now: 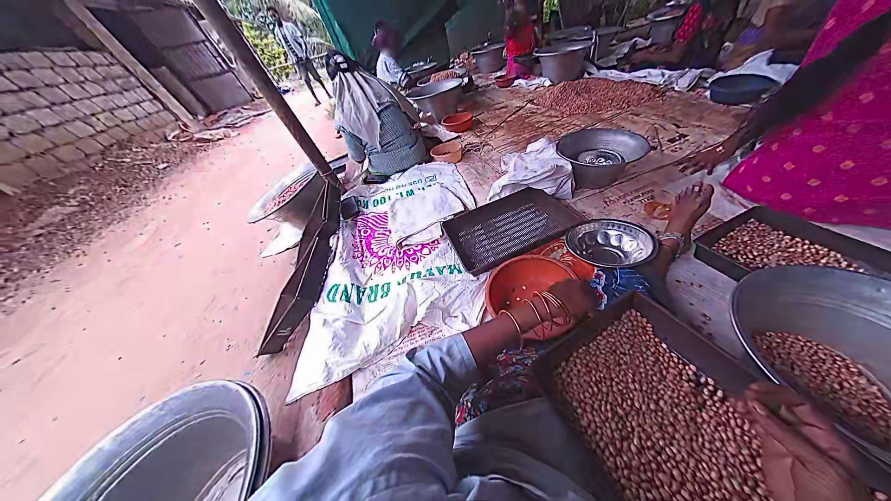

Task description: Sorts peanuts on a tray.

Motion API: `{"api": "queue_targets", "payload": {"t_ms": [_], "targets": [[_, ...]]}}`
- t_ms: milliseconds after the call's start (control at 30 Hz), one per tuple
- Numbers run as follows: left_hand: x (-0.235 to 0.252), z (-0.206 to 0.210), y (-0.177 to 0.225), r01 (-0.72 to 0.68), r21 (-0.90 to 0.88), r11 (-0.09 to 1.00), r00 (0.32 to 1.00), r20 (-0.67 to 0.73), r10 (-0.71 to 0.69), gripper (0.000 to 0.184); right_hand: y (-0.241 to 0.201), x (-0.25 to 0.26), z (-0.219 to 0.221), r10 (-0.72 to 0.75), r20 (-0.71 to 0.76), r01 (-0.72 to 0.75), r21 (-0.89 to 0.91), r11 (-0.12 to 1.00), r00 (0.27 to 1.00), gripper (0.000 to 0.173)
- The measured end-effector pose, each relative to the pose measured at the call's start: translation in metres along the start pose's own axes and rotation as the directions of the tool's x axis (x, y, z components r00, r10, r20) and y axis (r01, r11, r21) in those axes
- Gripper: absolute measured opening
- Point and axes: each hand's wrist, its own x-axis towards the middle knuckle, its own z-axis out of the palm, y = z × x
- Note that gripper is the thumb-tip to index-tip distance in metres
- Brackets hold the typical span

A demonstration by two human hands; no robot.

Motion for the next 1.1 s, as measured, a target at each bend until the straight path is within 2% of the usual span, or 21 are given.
{"api": "queue_targets", "payload": {"t_ms": [67,167,300,367,467,600,667,833,933,1100], "targets": [[0.001,-0.014,-0.010,0.059,0.187,0.981,0.991,-0.128,-0.035,0.034,-0.002,0.000,0.000,-0.006,0.000,0.006,-0.002,1.000,1.000,0.034],[-0.008,-0.025,-0.002,0.080,0.233,0.969,0.977,-0.212,-0.030,0.036,-0.001,0.000,-0.002,-0.017,0.011,0.017,0.001,1.000,1.000,0.036],[0.002,-0.014,0.023,-0.129,0.165,0.978,0.980,-0.126,0.151,0.034,0.001,0.000,-0.007,-0.025,-0.017,0.025,-0.017,1.000,1.000,0.036],[0.011,-0.005,0.048,-0.215,0.160,0.963,0.973,-0.048,0.225,0.036,0.002,0.001,-0.010,-0.019,-0.051,0.017,-0.039,0.999,0.999,0.035],[0.022,0.011,0.086,-0.314,0.130,0.941,0.948,-0.004,0.317,0.034,0.007,0.004,-0.013,-0.041,-0.122,0.033,-0.064,0.997,0.992,0.031],[0.036,0.044,0.125,-0.537,0.011,0.843,0.843,-0.027,0.537,0.022,0.001,0.005,-0.012,-0.027,-0.213,0.016,-0.055,0.998,0.977,0.031],[0.044,0.067,0.134,-0.566,-0.059,0.822,0.824,-0.025,0.566,0.019,0.001,0.005,-0.015,-0.018,-0.253,0.011,-0.028,1.000,0.967,0.031],[0.059,0.117,0.124,-0.543,-0.289,0.789,0.825,-0.007,0.565,0.023,0.006,0.009,-0.027,0.006,-0.305,-0.002,0.014,1.000,0.952,0.028],[0.059,0.129,0.113,-0.583,-0.403,0.706,0.785,-0.054,0.617,0.021,0.014,0.011,-0.032,-0.003,-0.309,0.013,0.031,0.999,0.951,0.030],[0.054,0.132,0.109,-0.680,-0.359,0.640,0.723,-0.180,0.667,0.017,0.022,0.012,-0.036,-0.070,-0.246,0.068,-0.015,0.998,0.967,0.034]]}}
